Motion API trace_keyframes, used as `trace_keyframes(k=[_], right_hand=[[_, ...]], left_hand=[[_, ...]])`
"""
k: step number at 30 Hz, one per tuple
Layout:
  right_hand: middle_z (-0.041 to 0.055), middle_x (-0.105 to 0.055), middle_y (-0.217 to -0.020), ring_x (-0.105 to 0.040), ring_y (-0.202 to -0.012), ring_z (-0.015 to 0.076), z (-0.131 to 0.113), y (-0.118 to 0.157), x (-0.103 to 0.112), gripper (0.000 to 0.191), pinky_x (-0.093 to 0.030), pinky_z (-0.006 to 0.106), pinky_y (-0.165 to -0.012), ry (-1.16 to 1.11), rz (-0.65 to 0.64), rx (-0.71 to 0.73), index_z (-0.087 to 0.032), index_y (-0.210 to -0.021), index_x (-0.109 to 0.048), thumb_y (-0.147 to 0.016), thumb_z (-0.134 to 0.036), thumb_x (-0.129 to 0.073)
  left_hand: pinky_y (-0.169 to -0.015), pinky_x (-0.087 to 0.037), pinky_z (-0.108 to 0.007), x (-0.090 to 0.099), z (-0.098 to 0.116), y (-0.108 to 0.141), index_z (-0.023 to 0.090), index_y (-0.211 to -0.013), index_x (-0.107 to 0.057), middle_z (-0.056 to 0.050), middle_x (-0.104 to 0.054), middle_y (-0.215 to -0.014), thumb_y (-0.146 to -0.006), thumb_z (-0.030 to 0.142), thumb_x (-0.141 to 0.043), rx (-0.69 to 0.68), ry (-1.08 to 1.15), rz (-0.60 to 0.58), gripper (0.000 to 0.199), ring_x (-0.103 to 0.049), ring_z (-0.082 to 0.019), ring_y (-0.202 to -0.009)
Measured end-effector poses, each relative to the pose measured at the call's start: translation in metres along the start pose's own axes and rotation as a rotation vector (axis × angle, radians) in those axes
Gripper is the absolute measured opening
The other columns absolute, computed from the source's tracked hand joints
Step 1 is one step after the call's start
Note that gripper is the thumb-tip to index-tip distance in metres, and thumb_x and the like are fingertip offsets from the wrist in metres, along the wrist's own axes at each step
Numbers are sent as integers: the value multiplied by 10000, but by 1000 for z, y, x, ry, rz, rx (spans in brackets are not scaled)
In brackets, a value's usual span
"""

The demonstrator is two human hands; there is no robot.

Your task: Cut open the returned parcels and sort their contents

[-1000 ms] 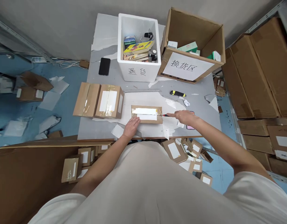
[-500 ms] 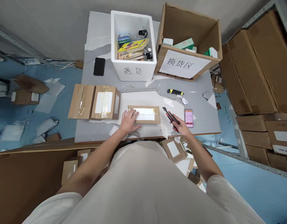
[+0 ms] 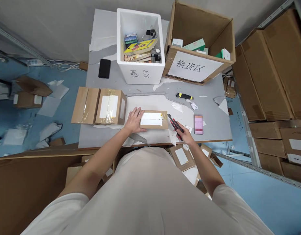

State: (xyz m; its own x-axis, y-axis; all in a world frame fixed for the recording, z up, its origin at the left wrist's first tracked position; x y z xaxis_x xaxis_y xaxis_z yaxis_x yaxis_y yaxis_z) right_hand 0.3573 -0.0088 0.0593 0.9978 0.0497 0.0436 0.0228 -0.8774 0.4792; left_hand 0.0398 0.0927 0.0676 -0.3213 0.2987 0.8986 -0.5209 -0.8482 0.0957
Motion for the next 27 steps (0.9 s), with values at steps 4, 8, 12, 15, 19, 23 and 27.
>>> trace_keyframes(k=[4,8,12,15,19,23,27], right_hand=[[34,-656,-895,-483,-470,65,-4,-5,5,736,-386,201,-370,68,-24,0,-252,-1458,-367,-794,-427,-633],[-8,-618,-763,-436,-427,56,-6,-3,15,686,-369,198,-374,158,-92,-44,-261,-1439,-403,-806,-410,-624],[-25,-583,-712,-416,-414,54,-6,4,21,677,-378,202,-383,206,-144,-68,-262,-1436,-408,-809,-403,-620],[-27,-567,-690,-412,-420,59,-5,9,19,696,-381,203,-379,219,-155,-84,-249,-1452,-382,-813,-404,-611],[-39,-542,-659,-423,-435,67,-2,20,16,708,-388,206,-393,209,-173,-95,-233,-1465,-356,-823,-407,-598],[-36,-544,-654,-409,-424,67,6,37,13,705,-350,206,-382,180,-187,-119,-217,-1463,-363,-825,-405,-598],[-14,-579,-707,-404,-414,71,15,54,6,678,-338,225,-374,149,-177,-131,-235,-1445,-399,-818,-396,-602]], left_hand=[[-1137,-239,-526,0,-2,-2,83,-1438,-314,-239,-314,-1476,-467,575,-816,-45,10,42,1198,-215,-418,-1395],[-1073,-352,-509,2,0,-1,113,-1447,-313,-217,-316,-1479,-510,553,-791,-19,-8,15,1140,-232,-411,-1388],[-987,-428,-513,4,4,1,136,-1467,-282,-205,-283,-1504,-515,530,-790,29,-50,-32,1148,-220,-416,-1389],[-959,-440,-520,5,5,2,146,-1477,-262,-197,-260,-1518,-527,534,-779,52,-71,-55,1149,-201,-416,-1394],[-946,-441,-525,6,7,1,170,-1485,-247,-191,-242,-1528,-541,549,-769,63,-74,-86,1144,-186,-421,-1396],[-950,-433,-535,6,7,1,170,-1485,-243,-200,-240,-1528,-539,543,-774,71,-63,-90,1147,-183,-432,-1393],[-958,-424,-544,3,4,1,165,-1486,-239,-206,-234,-1529,-527,531,-785,68,-33,-74,1163,-172,-439,-1395]])
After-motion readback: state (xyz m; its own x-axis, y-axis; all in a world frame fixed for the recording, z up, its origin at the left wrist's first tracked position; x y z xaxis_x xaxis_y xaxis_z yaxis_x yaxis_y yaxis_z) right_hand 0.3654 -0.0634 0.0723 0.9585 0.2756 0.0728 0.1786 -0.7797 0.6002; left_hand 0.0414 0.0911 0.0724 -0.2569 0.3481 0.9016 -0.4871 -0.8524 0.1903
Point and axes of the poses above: each hand's wrist, its own y-axis away from the middle knuckle, its own x-axis out of the back of the hand, z = x × y, the point moved 3 cm from there along -y, towards the middle knuckle
